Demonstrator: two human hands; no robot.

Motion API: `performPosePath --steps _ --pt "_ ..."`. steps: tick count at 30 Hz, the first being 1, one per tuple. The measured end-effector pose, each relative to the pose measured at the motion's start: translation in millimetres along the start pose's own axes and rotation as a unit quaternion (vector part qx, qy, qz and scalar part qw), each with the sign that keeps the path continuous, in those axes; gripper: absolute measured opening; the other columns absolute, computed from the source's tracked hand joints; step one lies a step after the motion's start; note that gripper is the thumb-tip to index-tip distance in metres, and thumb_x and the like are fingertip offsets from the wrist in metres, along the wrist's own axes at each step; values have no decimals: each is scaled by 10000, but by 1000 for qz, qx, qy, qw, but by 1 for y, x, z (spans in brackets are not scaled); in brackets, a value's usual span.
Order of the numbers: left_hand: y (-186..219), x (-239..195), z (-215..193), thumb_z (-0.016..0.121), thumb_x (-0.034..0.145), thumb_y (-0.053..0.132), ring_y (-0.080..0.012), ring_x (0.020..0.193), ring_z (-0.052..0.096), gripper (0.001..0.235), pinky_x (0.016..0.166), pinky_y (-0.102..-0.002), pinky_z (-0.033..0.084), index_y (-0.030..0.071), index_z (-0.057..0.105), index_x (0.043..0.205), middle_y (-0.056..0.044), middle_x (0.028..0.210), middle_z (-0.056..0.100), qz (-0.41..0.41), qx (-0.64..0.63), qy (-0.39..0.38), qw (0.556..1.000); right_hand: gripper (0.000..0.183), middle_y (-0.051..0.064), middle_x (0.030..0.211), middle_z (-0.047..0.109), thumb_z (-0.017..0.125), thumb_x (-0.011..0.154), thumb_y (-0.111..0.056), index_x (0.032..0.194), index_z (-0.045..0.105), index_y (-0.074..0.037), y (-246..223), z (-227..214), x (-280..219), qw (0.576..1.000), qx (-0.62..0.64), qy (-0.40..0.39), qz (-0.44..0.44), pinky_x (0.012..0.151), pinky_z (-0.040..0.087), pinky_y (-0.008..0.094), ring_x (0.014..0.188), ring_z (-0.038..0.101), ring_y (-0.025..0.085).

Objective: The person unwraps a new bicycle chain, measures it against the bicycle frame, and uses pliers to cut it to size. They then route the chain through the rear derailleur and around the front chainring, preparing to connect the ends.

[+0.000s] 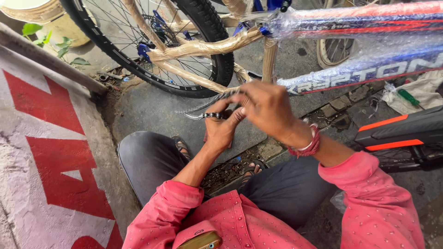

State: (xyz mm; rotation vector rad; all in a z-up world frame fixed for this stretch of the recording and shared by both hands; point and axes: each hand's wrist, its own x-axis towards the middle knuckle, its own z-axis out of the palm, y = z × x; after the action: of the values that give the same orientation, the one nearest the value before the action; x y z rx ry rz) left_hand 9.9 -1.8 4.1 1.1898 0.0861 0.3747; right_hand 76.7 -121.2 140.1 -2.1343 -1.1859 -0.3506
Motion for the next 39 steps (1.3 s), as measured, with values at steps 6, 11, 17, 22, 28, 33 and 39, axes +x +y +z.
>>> performPosePath --steps 6,11,17,22,28,33,39 --pt "-28 1 1 589 1074 366 -166 1121 671 405 872 -320 508 20 712 1246 -80 1236 734 -10 42 -47 998 334 4 749 613 641 1147 -304 985 580 -18 22 -32 44 986 165 -22 19 588 456 279 666 595 73" --pt "-68 -6 2 552 1088 345 -182 980 584 414 811 -313 497 41 640 1356 -125 1141 664 -79 121 -39 989 333 -43 808 555 616 1113 -337 1068 533 -18 9 -58 55 956 286 -33 55 533 412 219 620 520 30" --pt "-121 13 -23 530 1061 304 -118 767 613 352 625 -284 456 15 714 1141 -84 944 739 -211 29 56 975 316 2 771 530 629 1191 -260 1008 555 -13 26 -102 25 984 158 47 64 545 323 233 612 473 83" --pt "-138 16 -41 571 965 118 -141 734 609 252 626 -292 443 27 723 1143 -70 903 688 -225 58 148 961 274 28 767 563 663 1134 -234 993 593 -10 29 -141 8 986 121 51 100 551 354 257 611 511 109" --pt "-115 29 -57 708 836 75 -182 892 721 298 829 -315 544 63 741 1131 -120 1026 794 -150 337 124 921 226 59 762 602 705 1064 -202 975 638 -6 -6 -161 -1 991 84 -25 104 557 392 286 610 558 140" --pt "-63 27 -48 714 689 -7 -259 1107 669 595 961 -406 521 116 687 1270 -121 1224 739 -113 423 27 899 191 84 757 634 739 1006 -176 960 675 -2 -40 -154 6 991 68 -95 60 562 423 311 610 596 166" --pt "16 3 -24 849 757 115 -199 1246 585 733 834 -469 595 74 544 1422 -110 1343 611 -96 179 -247 947 182 116 784 676 792 993 -169 963 719 -6 -27 -101 3 995 37 -93 1 612 465 340 674 640 206"
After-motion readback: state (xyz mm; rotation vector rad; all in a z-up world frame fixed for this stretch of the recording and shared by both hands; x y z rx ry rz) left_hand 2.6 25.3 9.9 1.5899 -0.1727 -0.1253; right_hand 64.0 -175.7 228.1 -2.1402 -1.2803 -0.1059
